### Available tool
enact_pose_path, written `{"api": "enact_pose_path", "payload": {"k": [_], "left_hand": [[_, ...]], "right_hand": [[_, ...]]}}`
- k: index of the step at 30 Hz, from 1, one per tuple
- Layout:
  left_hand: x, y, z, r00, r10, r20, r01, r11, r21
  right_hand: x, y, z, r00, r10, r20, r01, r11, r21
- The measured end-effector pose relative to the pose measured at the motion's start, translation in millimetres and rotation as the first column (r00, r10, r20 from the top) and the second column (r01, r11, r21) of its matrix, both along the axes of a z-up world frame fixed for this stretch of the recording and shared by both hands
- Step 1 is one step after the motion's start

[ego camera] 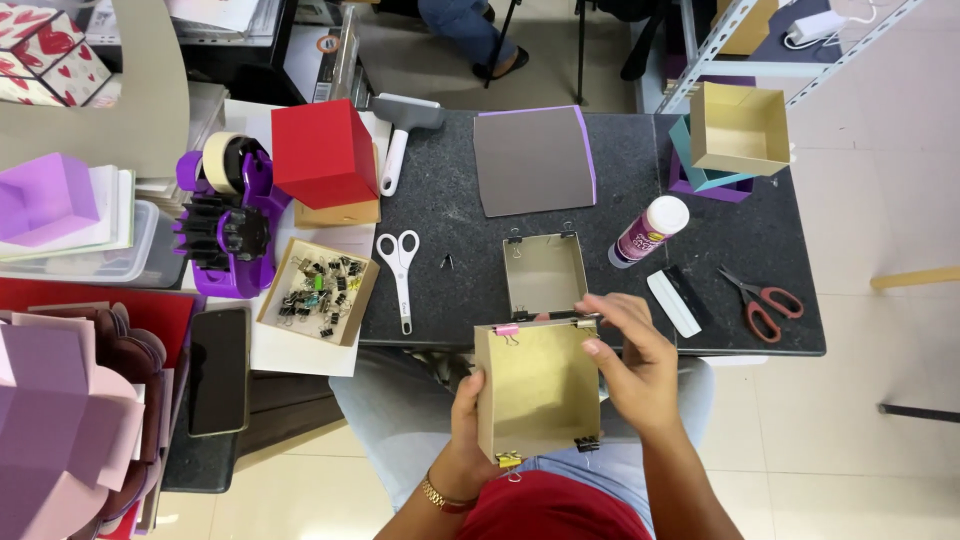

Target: The person applies glue to the edges of a folded paper box, presses the seams, and secures them with binder clips. They repeat this process on multiple boxes of different colors, removing clips from finished boxes and placing them aside.

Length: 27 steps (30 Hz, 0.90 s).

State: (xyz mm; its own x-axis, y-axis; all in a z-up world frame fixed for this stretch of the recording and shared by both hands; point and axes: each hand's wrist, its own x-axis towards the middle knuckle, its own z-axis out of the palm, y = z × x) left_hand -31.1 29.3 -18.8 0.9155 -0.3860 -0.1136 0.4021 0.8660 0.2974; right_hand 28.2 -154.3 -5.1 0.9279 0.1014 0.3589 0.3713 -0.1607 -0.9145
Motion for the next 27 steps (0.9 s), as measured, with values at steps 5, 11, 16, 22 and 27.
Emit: {"api": "enact_pose_path", "payload": {"k": [5,11,16,22,27], "left_hand": [[3,-4,12,0.998,-0.065,-0.023,0.062,0.99,-0.13],[1,-5,8,0.984,-0.1,-0.147,0.079,0.986,-0.145],[4,3,-1,0.933,-0.083,-0.351,0.144,0.978,0.15],[1,-2,-18,0.943,-0.104,-0.317,0.176,0.962,0.209],[-1,-4,-19,0.927,-0.166,-0.338,0.247,0.945,0.215]], "right_hand": [[5,-5,4,0.996,0.015,0.086,-0.013,0.999,-0.032],[6,-10,-5,0.995,-0.088,0.05,0.076,0.975,0.209],[19,-10,5,0.852,0.277,-0.445,0.235,0.558,0.796],[2,3,9,0.973,0.119,-0.195,-0.131,0.99,-0.046],[1,15,19,0.996,0.074,0.042,-0.068,0.989,-0.134]]}}
